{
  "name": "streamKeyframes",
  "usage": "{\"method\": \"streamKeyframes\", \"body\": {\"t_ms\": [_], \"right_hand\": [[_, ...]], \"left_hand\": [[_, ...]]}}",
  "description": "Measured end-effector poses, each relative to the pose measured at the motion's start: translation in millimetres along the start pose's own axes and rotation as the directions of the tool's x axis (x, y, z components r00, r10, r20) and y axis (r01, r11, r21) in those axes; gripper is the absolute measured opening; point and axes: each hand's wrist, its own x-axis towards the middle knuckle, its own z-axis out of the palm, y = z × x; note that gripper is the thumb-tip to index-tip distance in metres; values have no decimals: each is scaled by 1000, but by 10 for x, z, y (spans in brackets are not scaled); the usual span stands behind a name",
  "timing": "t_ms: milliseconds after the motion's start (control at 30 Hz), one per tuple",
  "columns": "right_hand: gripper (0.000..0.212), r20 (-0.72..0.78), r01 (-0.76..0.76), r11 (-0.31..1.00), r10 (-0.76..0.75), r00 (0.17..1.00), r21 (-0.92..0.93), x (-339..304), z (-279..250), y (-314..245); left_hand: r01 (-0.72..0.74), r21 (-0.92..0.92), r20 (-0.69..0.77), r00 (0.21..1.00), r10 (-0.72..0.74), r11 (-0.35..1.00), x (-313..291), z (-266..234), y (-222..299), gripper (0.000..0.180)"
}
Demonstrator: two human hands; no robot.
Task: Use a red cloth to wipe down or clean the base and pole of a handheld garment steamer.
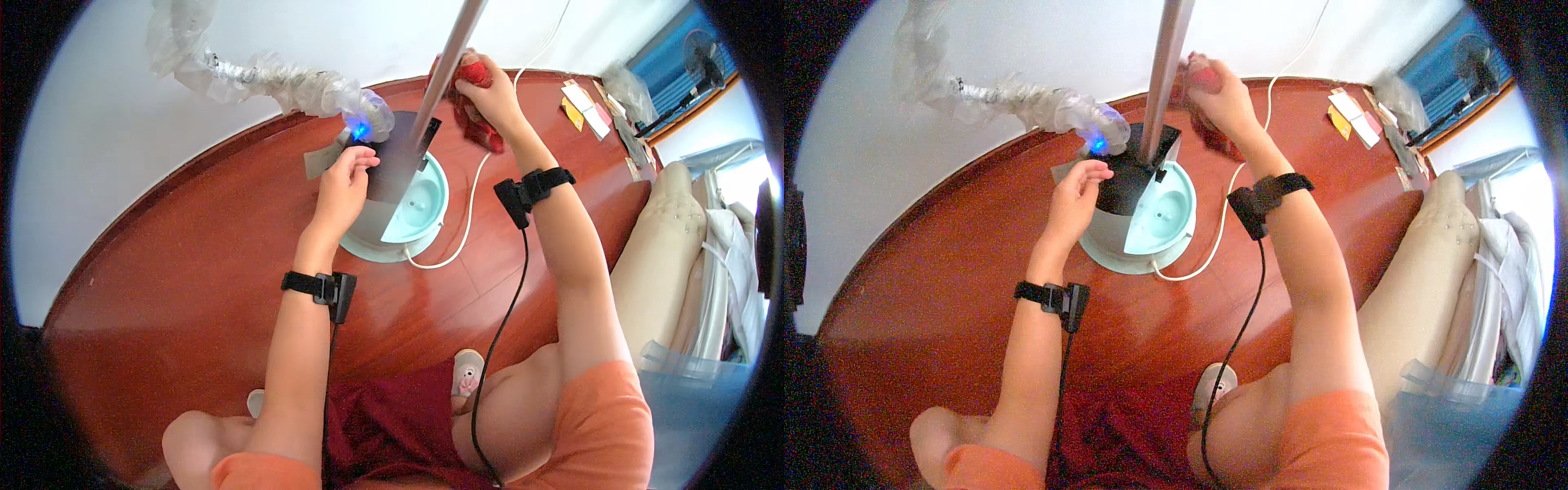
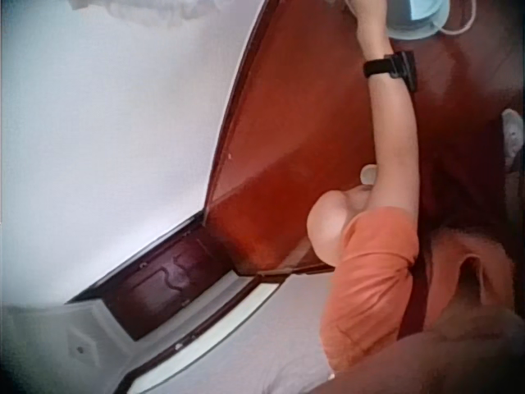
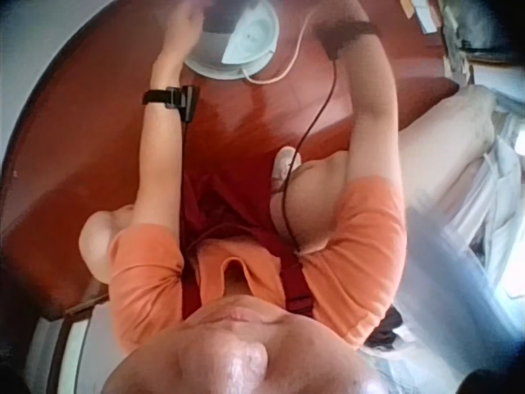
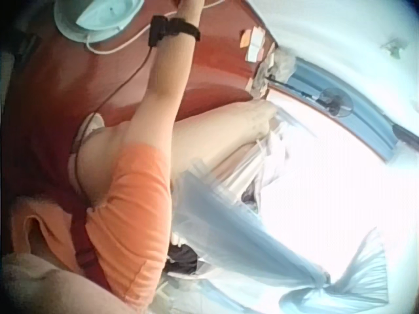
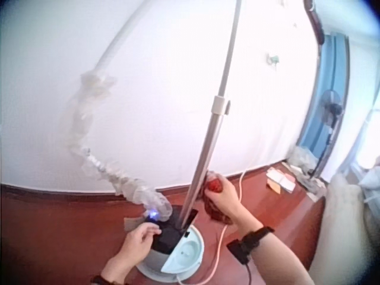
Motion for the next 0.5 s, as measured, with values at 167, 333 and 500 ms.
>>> {"method": "streamKeyframes", "body": {"t_ms": [167,333,500], "right_hand": [[44,528,-340,885,132,839,318,2,322,-271],[50,699,-530,845,340,629,67,21,406,-188],[33,598,-471,818,206,774,329,-192,279,260]], "left_hand": [[11,116,-31,999,-7,993,-18,77,32,23],[-91,153,-42,994,98,984,-6,91,-6,23],[-200,288,-65,972,227,936,-49,167,-3,23]]}}
